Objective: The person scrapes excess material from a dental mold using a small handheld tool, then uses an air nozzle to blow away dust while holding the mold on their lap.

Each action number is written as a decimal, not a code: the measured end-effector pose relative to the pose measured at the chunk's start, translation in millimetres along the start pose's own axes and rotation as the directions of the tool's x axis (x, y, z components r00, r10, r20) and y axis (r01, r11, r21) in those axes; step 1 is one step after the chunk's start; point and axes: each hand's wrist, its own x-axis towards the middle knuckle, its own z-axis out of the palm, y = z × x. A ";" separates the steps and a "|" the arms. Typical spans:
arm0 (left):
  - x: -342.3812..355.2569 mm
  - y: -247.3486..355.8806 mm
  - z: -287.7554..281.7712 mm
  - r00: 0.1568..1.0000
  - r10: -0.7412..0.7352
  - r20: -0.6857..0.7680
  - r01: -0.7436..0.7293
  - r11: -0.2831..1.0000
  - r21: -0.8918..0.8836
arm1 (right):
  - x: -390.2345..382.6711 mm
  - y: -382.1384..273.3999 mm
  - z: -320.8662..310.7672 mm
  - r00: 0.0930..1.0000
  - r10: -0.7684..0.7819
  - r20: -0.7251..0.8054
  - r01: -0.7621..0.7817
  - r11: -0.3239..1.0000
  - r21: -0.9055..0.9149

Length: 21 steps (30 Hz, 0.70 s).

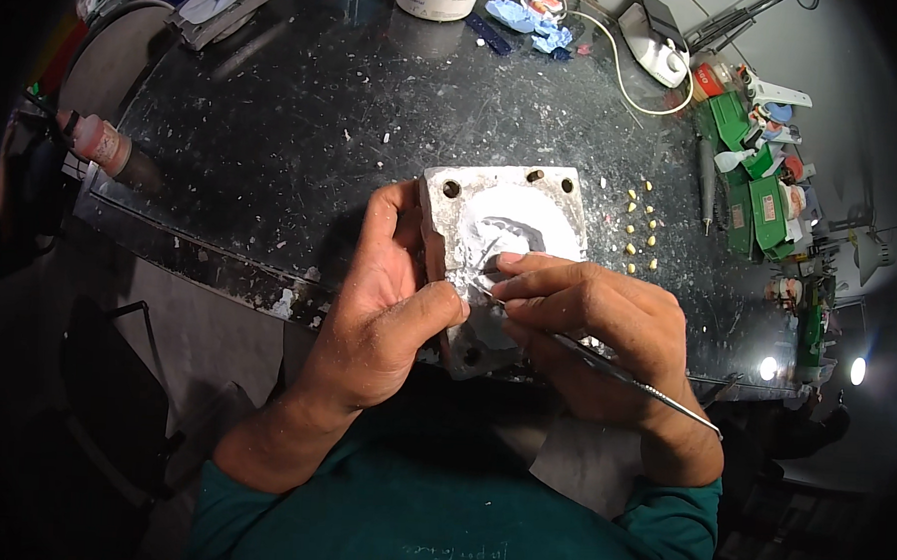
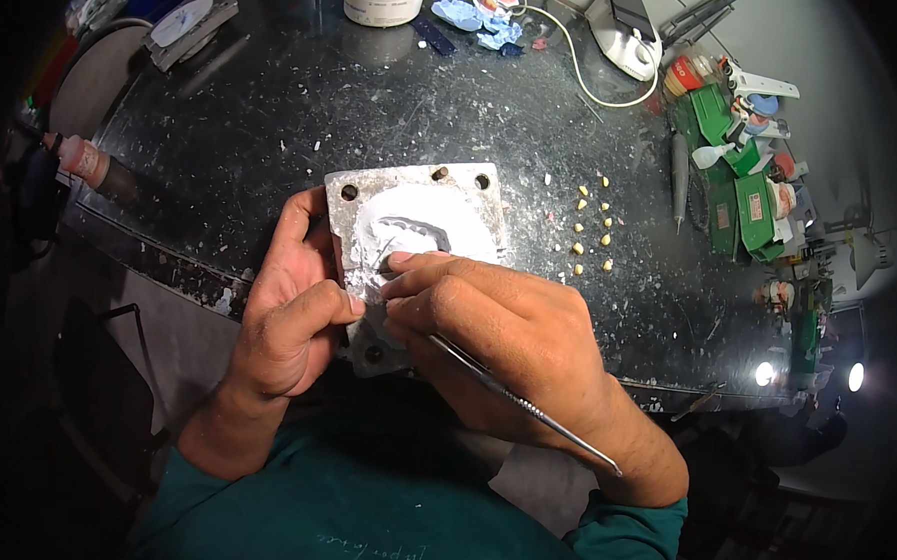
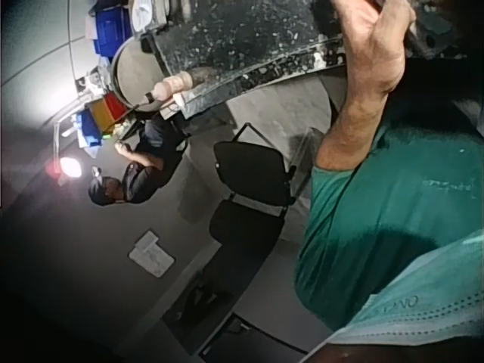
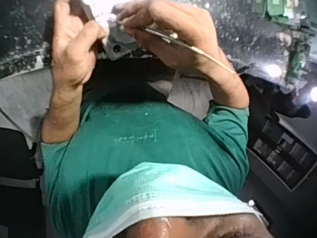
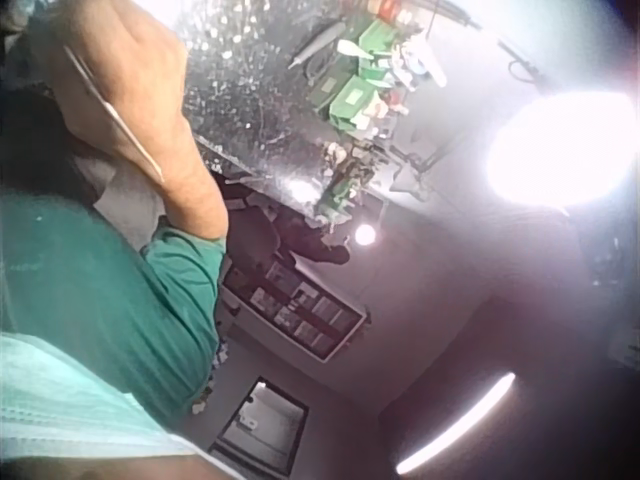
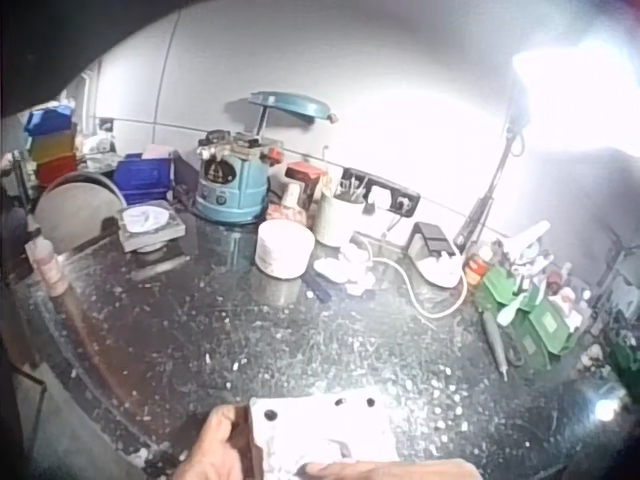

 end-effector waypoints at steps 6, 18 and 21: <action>0.5 -0.8 1.1 1.000 0.011 0.018 -0.012 0.999 0.034 | 0.9 -6.2 -0.5 0.991 -0.119 0.054 0.128 0.966 -0.224; 1.0 0.2 0.3 1.000 0.012 0.012 -0.012 1.000 0.005 | -1.0 1.5 8.0 0.942 -0.322 0.092 0.330 0.844 -0.424; 1.0 -2.1 3.8 0.999 -0.002 -0.049 0.006 0.997 0.074 | -12.5 7.1 7.8 0.947 -0.317 0.062 0.312 0.847 -0.430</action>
